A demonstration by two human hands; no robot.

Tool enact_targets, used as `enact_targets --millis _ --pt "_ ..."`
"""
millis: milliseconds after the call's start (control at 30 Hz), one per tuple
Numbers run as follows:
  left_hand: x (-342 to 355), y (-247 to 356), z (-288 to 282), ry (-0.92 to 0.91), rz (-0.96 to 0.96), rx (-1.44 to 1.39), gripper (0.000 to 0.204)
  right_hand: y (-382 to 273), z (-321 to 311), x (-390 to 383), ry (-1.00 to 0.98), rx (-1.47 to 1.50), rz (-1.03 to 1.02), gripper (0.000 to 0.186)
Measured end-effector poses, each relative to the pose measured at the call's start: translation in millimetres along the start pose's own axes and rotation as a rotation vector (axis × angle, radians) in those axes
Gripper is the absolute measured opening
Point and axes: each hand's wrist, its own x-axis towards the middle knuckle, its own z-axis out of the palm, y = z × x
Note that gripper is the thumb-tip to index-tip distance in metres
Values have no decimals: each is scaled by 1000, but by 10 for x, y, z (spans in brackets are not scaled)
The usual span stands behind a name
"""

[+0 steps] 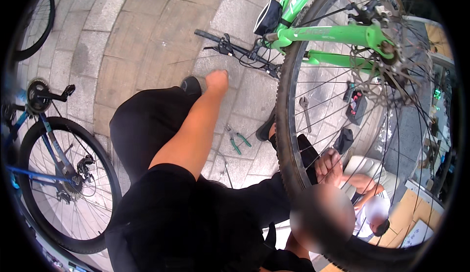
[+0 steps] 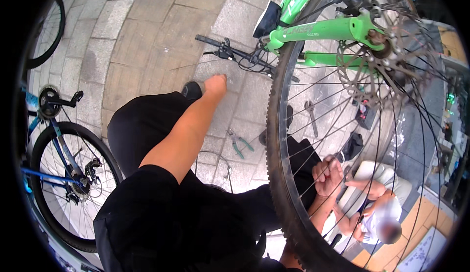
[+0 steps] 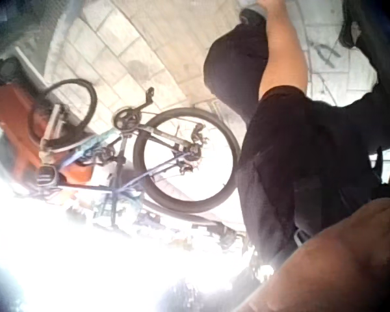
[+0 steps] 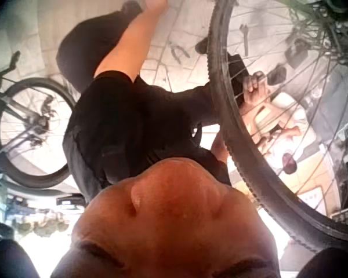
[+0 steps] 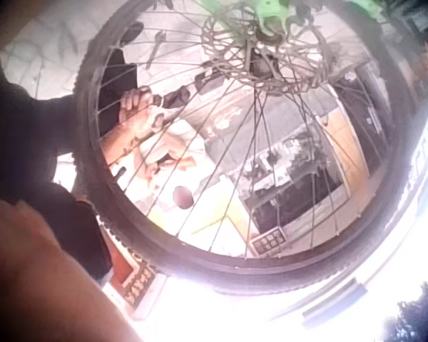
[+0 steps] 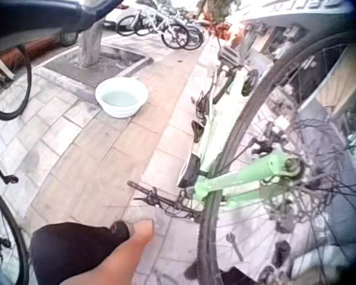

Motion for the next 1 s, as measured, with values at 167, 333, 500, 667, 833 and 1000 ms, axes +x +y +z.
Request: enact_targets --millis 167,333,500,667,833,1000 --pt "320 -153 106 81 42 68 30 171 134 411 53 -202 192 36" --pt "555 -71 138 -50 100 106 31 195 269 395 129 -202 200 39" --pt "598 -263 295 -94 189 110 27 210 378 420 143 -208 199 37" --pt "241 -235 45 3 212 -52 30 251 364 409 111 -230 117 31" --pt "-130 -40 -793 87 82 -324 32 137 681 -15 -19 -308 -26 32" --pt "-381 169 -2011 260 203 -313 34 36 1203 -500 -197 -221 -52 49"
